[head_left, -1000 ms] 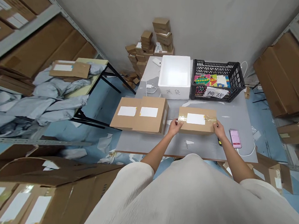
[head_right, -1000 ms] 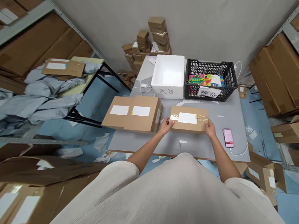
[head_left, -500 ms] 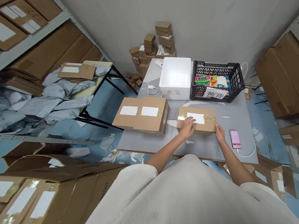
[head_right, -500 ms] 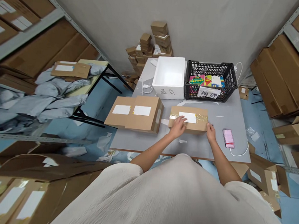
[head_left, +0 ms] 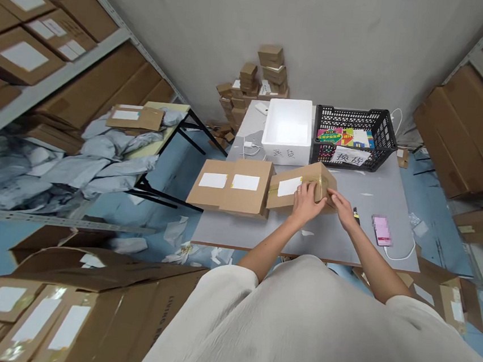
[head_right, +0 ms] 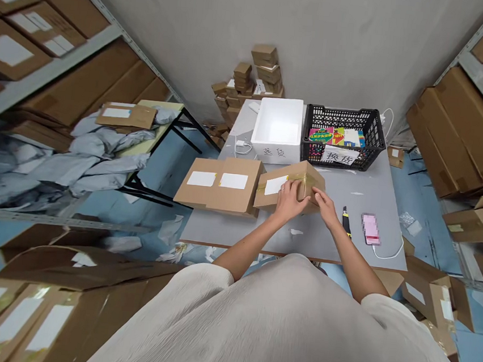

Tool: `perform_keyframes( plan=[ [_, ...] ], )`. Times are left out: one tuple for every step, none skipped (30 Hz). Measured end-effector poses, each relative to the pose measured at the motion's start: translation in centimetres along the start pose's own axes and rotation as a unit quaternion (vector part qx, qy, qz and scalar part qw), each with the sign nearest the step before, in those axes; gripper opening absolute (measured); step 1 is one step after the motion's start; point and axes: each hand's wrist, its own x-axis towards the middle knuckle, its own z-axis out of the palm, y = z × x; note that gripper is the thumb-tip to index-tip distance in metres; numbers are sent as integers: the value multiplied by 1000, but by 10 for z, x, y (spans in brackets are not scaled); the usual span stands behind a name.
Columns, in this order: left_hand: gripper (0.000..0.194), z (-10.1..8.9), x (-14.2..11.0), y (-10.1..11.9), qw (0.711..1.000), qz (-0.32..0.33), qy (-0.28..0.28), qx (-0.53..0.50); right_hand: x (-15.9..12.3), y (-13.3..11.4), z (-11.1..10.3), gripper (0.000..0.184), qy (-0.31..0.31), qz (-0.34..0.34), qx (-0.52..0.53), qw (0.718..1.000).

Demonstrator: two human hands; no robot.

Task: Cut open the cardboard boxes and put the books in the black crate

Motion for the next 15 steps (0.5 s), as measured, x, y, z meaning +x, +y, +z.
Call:
perform_keyframes(
  plan=[
    [65,-5,1,-3,1000,-4,7,5,3,4,2,75,17,6,-15,1000],
    [63,-8,1,-6,1000,-7,13,6,6,9,3,75,41,24,-32,998],
    [62,-12,1,-9,1000,-10,17,4,8,15,4,77,64,51,-47,996],
    [62,-14,0,-12,1000,-12,19,1,10,20,6,79,78,88,-51,992],
    [62,-17,0,-15,1000,-14,18,-4,11,25,8,82,81,126,-44,988],
    [63,-18,-1,-18,1000,-14,16,-8,12,29,10,84,76,159,-29,984],
    [64,-20,-1,-20,1000,-13,14,-12,12,31,12,87,70,180,-8,981],
    [65,-22,-1,-23,1000,-11,14,-17,12,32,12,89,68,188,10,980],
    [66,-23,-1,-24,1000,-9,15,-22,12,32,12,92,75,182,22,980],
    [66,-24,1,-26,999,-6,18,-29,12,29,9,94,88,165,26,982],
    [67,-25,3,-26,999,-3,23,-40,12,26,5,96,101,142,22,984],
    [67,-26,5,-26,998,1,27,-53,13,22,-2,97,112,116,13,987],
    [67,-26,7,-25,997,5,30,-70,14,17,-11,98,119,90,0,989],
    [67,-26,10,-23,995,9,32,-89,15,12,-21,97,125,65,-14,990],
    [67,-24,12,-20,993,12,33,-110,15,7,-31,95,132,43,-27,990]
  ],
)
